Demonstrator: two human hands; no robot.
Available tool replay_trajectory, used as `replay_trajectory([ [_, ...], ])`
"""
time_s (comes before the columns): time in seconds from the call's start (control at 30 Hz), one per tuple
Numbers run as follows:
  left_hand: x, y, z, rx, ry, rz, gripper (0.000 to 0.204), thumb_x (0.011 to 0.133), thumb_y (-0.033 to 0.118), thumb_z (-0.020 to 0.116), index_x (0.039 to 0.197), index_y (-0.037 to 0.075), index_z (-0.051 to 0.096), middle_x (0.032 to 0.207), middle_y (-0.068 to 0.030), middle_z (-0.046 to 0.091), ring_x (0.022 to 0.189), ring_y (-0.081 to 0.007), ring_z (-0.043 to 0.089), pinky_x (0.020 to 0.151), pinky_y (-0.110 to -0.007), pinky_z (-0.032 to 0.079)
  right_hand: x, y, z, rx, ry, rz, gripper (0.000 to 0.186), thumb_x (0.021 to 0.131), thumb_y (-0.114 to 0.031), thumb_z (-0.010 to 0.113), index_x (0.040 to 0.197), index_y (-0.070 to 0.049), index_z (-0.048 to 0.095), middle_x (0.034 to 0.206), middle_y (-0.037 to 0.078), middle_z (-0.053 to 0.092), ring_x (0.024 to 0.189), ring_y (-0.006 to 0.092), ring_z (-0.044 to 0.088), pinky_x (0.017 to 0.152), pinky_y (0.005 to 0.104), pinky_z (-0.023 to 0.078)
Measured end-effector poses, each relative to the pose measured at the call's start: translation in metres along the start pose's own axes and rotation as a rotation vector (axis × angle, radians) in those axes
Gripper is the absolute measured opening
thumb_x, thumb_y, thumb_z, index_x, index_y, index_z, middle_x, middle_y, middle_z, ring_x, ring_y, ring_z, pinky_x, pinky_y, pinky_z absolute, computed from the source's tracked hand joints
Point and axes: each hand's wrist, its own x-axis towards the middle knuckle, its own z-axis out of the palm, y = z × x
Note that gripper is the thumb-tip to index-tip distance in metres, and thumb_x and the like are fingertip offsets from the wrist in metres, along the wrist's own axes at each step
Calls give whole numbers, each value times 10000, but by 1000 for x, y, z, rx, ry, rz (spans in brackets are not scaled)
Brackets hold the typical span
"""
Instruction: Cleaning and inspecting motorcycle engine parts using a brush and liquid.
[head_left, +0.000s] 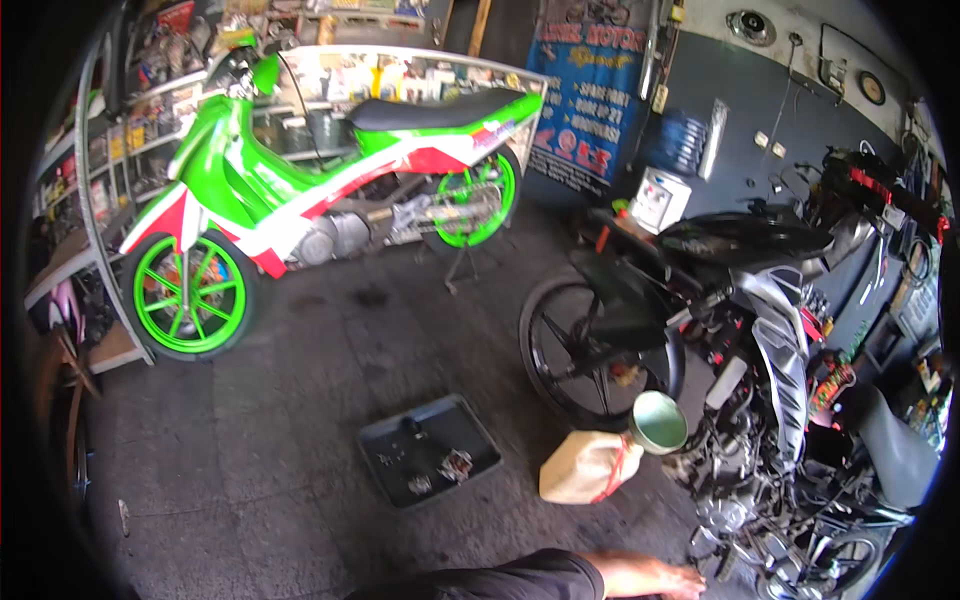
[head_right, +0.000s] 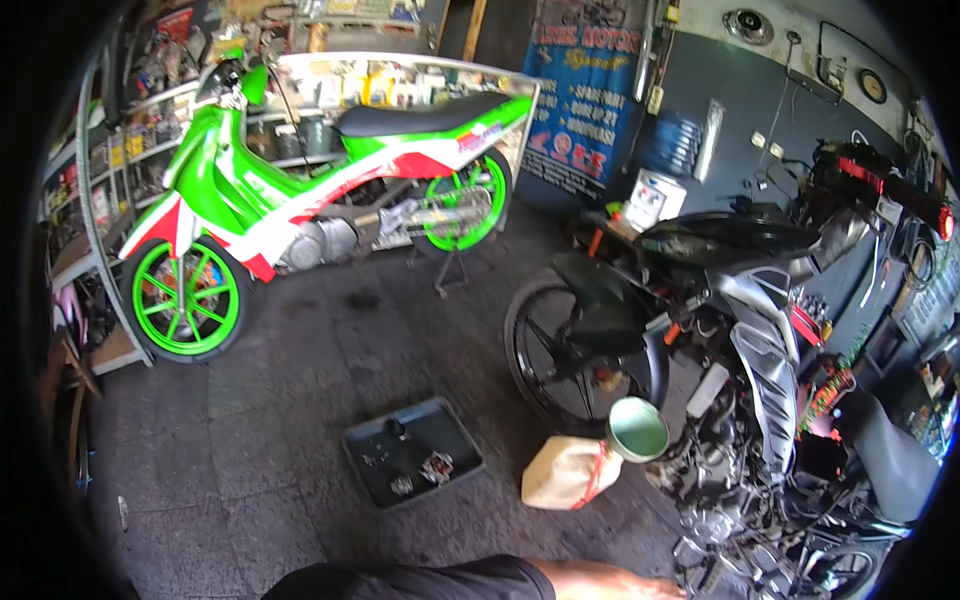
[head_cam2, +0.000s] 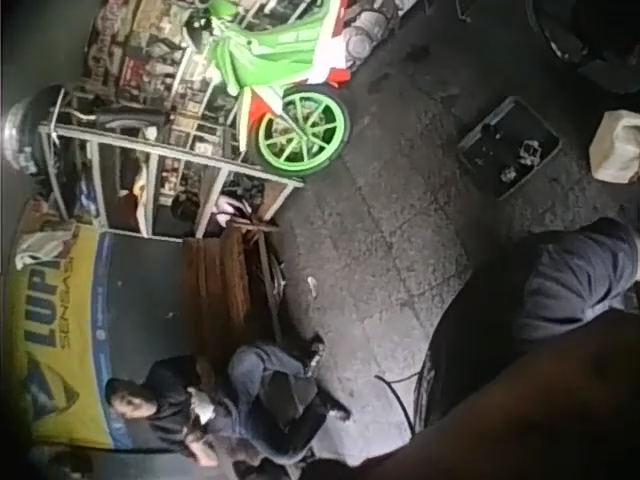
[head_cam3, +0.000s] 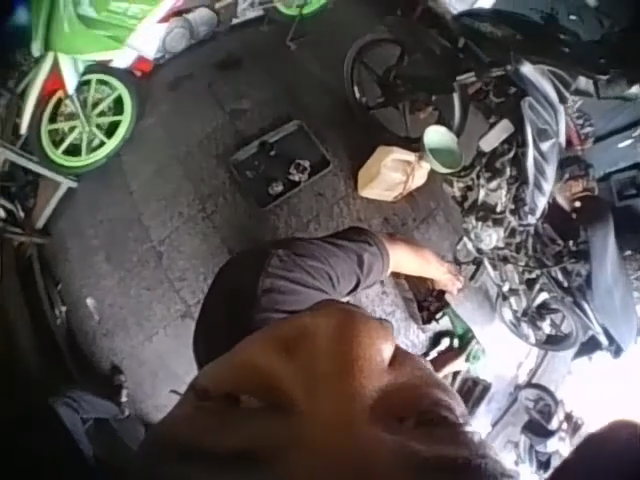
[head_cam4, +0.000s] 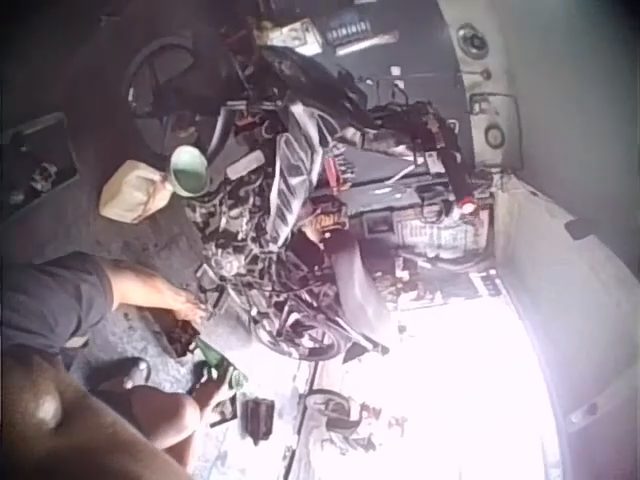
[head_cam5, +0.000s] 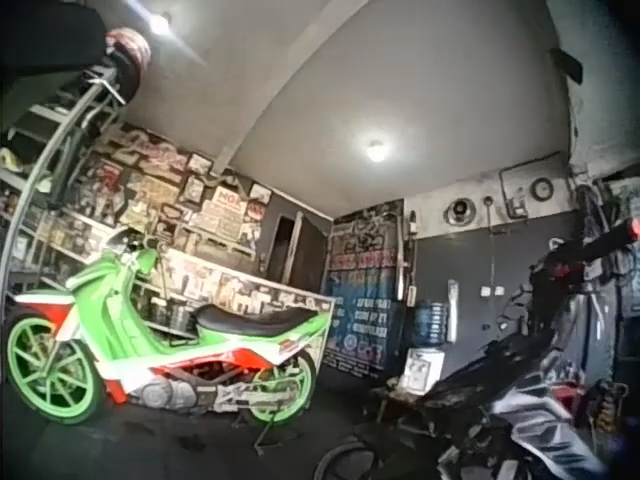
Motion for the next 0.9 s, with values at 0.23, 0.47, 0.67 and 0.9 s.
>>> replay_trajectory([
  [0.23,11,22,-44,86,-270,-91,216,1006,228,431,870,117,558,885,-122,510,877,-305,530,764,-431,474,28,14,23,62,-131,29,529,901,-246,719,1341,-37,512,1209,149,624,1041,254,616,859,358,534],
  [0.47,19,28,-56,-84,-730,-477,270,891,232,566,1064,36,640,1232,-190,586,1205,-367,531,971,-453,507,45,42,8,123,-109,66,548,899,-277,714,1345,-30,514,1242,150,609,1092,266,602,912,374,516],
  [0.67,14,23,-30,99,-891,-314,231,804,220,614,956,48,636,1065,-157,592,1082,-328,589,877,-432,527,59,52,-15,116,-70,59,565,897,-304,710,1349,-24,516,1270,150,596,1135,277,589,957,389,501],
  [0.9,-4,20,15,-568,-428,-585,201,804,303,615,799,103,610,850,-122,610,832,-294,614,636,-439,527,77,51,-73,87,14,49,588,895,-335,705,1352,-16,518,1303,151,581,1186,289,574,1010,405,483],
])
